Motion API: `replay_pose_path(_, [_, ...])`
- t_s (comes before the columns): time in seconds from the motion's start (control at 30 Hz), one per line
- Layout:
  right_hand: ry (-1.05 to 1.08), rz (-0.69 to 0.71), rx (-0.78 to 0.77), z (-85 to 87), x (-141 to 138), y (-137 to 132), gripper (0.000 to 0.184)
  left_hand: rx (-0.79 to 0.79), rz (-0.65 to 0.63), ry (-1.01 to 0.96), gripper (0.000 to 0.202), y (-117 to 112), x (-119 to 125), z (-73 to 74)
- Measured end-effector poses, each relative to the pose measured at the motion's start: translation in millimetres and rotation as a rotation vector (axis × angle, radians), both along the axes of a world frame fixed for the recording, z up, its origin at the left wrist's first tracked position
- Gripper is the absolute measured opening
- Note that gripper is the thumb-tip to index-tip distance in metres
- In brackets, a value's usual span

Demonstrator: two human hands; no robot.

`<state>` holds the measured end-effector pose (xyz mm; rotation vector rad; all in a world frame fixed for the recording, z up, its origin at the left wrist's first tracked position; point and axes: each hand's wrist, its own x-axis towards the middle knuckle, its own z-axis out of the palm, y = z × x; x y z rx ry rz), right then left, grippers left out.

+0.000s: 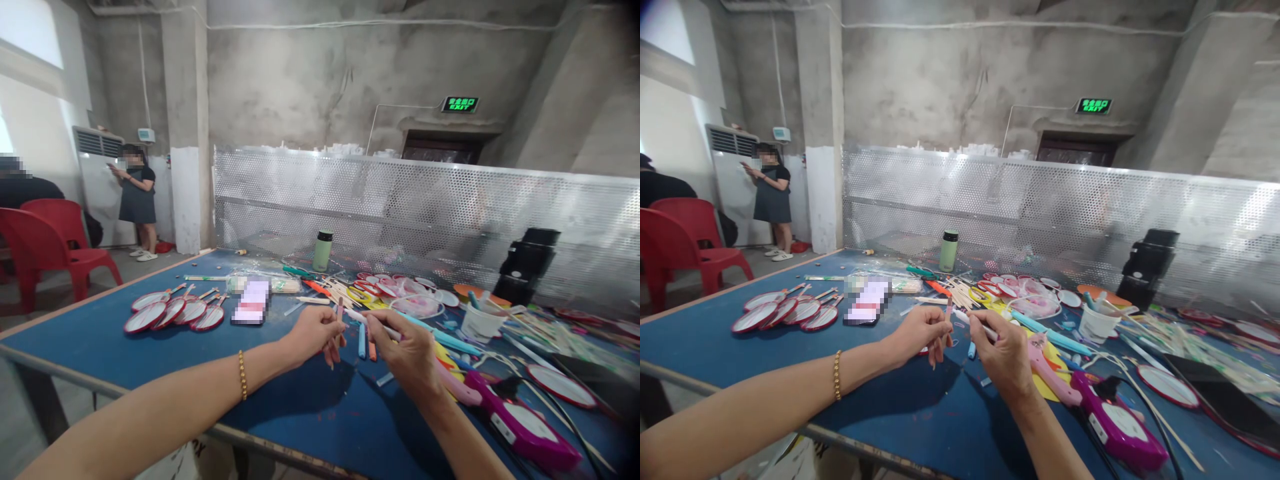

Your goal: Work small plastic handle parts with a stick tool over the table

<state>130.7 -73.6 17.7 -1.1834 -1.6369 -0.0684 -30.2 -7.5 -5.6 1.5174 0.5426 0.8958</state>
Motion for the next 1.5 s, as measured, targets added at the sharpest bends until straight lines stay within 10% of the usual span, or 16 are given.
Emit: replay_pose_path(1.5, [-0.017, -0.006, 0.023, 2.9, -0.9, -3.4, 0.025, -0.001, 0.005, 0.027, 0.020, -0.5, -0.4, 1.2])
